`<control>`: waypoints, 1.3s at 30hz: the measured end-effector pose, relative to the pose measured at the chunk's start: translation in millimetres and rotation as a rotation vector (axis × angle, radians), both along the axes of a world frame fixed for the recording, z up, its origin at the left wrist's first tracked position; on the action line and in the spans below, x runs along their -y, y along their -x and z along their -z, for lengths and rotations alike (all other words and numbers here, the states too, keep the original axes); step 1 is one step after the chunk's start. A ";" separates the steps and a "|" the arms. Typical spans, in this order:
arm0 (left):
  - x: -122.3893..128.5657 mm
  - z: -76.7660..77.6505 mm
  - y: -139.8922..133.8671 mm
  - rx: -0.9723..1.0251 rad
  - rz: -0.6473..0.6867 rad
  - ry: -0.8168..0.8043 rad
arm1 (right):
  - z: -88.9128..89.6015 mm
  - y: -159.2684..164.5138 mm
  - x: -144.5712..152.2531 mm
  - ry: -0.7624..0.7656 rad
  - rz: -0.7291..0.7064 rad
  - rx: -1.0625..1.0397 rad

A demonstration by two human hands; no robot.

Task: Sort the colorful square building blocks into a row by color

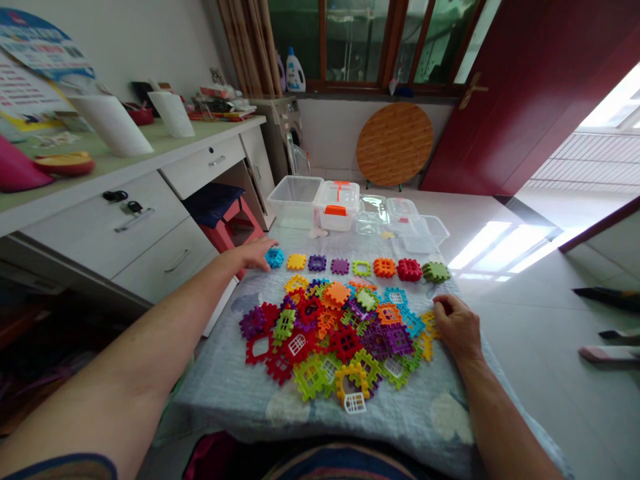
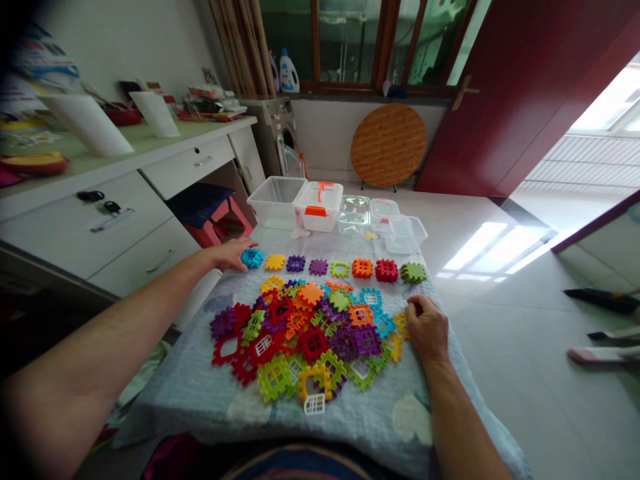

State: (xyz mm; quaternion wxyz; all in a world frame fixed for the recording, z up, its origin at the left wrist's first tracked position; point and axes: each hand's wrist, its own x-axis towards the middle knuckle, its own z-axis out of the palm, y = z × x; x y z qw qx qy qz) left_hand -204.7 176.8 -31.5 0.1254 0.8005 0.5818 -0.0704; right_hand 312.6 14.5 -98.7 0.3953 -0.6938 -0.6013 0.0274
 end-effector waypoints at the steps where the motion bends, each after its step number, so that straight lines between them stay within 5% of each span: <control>1: 0.1 0.0 -1.4 0.003 0.012 0.016 | 0.3 -0.1 -0.1 -0.002 -0.001 -0.001; 14: -2.0 5.1 -12.0 -0.019 -0.005 0.081 | -0.1 0.4 -0.3 0.007 -0.002 0.002; 18: 14.6 -6.0 -23.0 -0.023 -0.001 -0.114 | -1.3 1.2 -0.4 -0.004 0.000 -0.007; 21: 44.8 -21.8 -45.8 0.080 0.087 -0.311 | -1.7 1.5 -0.9 -0.001 -0.007 -0.008; 25: 97.3 -35.5 -92.0 0.262 0.181 -0.181 | -1.1 1.2 -1.4 0.006 -0.010 0.001; 29: 131.6 -33.0 -136.7 0.305 0.290 -0.138 | -0.4 0.9 -1.4 0.010 -0.007 -0.004; 39: 123.8 -24.8 -176.7 0.138 0.401 -0.030 | -1.1 1.6 -1.5 0.027 -0.009 -0.008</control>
